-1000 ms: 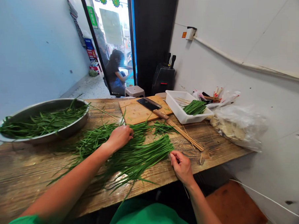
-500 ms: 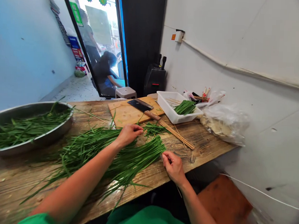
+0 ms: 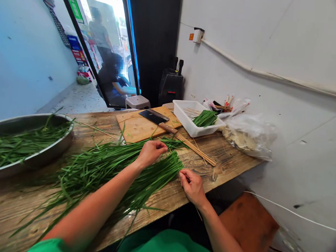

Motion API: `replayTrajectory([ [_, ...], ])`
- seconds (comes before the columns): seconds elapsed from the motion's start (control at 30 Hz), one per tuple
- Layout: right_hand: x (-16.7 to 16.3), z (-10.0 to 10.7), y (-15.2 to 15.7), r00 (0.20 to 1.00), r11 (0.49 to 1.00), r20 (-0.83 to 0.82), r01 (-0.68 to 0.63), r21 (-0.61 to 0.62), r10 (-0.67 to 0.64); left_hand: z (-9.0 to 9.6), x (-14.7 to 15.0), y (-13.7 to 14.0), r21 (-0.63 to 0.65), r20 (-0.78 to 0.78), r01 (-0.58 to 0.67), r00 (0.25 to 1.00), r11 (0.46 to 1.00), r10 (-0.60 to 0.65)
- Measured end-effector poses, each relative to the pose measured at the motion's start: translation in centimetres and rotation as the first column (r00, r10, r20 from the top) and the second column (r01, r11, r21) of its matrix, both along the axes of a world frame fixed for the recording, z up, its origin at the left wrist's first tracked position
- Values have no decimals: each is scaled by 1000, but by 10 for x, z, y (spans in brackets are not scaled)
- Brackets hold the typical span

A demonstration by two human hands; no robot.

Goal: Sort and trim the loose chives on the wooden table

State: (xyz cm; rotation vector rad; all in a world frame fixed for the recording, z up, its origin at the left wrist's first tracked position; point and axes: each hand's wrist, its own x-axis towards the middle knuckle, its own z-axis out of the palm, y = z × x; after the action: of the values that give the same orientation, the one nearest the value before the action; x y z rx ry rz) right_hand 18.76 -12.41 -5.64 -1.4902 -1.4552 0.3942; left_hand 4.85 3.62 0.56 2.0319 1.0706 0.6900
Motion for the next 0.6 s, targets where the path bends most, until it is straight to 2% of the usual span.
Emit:
replayTrajectory([
  [0.37, 0, 1, 0, 1000, 1000, 16, 8, 0, -8, 7, 2, -6, 71, 1, 41, 999, 997, -41],
  [0.6, 0, 4, -1, 999, 1000, 41, 10, 1, -10, 7, 3, -6, 59, -10, 23, 1000, 998, -22],
])
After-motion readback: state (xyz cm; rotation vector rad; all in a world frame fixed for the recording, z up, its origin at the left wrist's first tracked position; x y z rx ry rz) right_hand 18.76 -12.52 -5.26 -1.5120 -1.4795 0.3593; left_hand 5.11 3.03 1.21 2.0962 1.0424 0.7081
